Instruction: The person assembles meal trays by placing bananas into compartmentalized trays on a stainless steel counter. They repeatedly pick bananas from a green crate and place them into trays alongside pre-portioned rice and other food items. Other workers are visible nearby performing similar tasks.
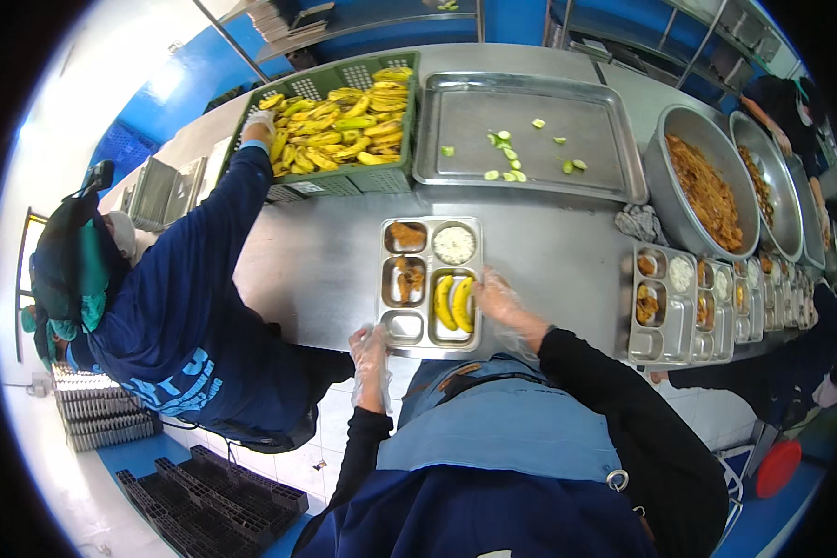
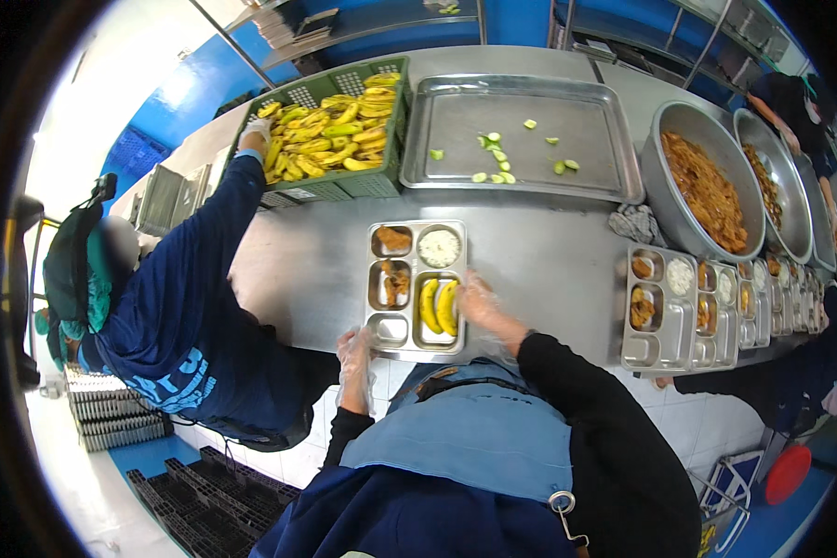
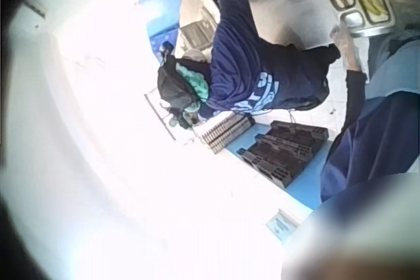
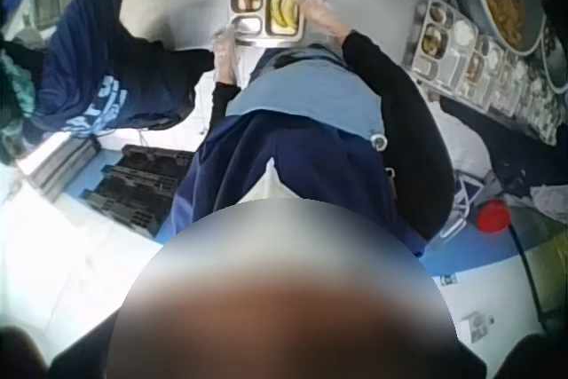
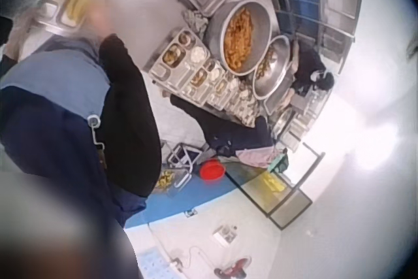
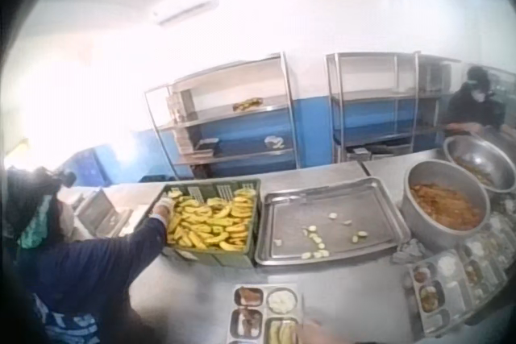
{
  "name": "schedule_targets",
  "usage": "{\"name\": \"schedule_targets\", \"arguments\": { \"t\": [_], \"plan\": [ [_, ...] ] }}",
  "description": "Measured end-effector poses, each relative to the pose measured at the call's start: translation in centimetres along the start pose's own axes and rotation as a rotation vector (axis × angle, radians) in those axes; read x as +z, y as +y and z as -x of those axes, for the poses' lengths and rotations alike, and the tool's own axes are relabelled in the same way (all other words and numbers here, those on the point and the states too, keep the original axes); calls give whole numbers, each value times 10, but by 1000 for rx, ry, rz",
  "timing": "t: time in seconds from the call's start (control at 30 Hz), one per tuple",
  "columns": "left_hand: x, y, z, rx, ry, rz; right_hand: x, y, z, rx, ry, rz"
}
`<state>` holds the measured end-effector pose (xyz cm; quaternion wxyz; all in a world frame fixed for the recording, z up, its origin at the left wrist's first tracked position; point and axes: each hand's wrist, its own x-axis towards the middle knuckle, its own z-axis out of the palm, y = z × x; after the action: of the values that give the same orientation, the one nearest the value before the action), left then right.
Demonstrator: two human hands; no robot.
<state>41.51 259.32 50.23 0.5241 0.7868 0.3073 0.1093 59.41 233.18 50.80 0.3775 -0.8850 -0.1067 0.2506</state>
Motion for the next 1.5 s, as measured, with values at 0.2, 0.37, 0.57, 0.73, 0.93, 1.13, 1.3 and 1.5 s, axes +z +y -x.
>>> {"name": "schedule_targets", "arguments": {
  "t": [0.2,0.37,0.57,0.73,0.93,1.13,1.3,1.5],
  "plan": [
    [-54,-10,-17,-183,208,-59,106,-89,-70,-189,-276,-331],
    [-75,-26,-57,-153,267,-159,124,-101,-78,-372,-355,-492],
    [-72,-36,-92,-124,316,-258,-22,17,-21,-351,256,-310],
    [-68,-21,-91,-111,372,-297,-186,173,79,375,861,28],
    [-18,13,-64,-48,271,-156,-286,353,205,625,1295,337],
    [75,32,-14,-147,-155,188,-335,466,245,700,1028,437],
    [128,84,47,-418,-641,186,-391,496,239,695,808,327],
    [177,146,70,13,-1132,-150,-400,542,221,900,802,469]
  ]
}}
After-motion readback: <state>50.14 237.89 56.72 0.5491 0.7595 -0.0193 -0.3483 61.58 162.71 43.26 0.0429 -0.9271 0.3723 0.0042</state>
